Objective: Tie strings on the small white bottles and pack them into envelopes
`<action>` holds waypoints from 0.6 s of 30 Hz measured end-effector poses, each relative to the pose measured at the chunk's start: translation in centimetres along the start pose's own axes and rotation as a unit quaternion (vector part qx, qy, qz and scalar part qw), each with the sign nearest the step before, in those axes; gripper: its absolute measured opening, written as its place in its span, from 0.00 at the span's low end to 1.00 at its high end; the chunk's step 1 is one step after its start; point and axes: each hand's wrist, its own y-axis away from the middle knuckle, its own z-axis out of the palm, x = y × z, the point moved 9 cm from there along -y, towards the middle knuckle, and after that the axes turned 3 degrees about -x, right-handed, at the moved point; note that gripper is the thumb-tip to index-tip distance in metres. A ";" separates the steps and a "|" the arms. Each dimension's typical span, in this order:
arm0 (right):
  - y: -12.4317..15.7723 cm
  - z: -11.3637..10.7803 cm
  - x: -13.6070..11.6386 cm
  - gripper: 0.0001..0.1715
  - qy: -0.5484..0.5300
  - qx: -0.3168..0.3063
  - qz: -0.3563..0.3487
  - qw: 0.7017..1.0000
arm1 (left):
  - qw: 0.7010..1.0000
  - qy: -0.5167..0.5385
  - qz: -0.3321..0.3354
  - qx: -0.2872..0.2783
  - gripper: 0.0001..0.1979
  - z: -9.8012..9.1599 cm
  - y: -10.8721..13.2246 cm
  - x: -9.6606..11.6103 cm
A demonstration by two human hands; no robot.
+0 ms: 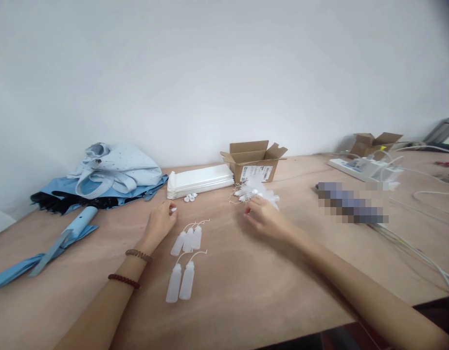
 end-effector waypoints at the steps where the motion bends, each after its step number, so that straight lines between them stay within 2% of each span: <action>1: 0.1 0.6 -1.0 0.06 -0.003 -0.012 -0.017 1.000 | 1.000 0.001 0.003 0.002 0.11 0.0 0.1 0.1; 5: 0.6 2.7 -4.2 0.05 -0.018 -0.053 -0.046 0.997 | 1.000 -0.008 0.020 0.010 0.11 0.0 0.5 0.5; 8: 1.1 4.2 -5.6 0.08 -0.041 -0.099 -0.044 0.993 | 1.000 -0.013 0.026 0.011 0.12 0.0 0.6 0.8; 11: 1.4 5.0 -6.2 0.10 -0.051 -0.118 -0.039 0.991 | 1.000 0.005 0.021 0.006 0.12 0.1 0.6 0.7; 15: 1.5 5.0 -6.0 0.18 -0.084 -0.118 -0.009 0.989 | 0.999 0.043 0.012 0.010 0.13 0.0 0.6 0.5; 18: 1.8 5.0 -6.8 0.22 -0.136 -0.121 0.002 0.983 | 0.996 0.081 0.015 0.020 0.12 -0.4 0.8 0.9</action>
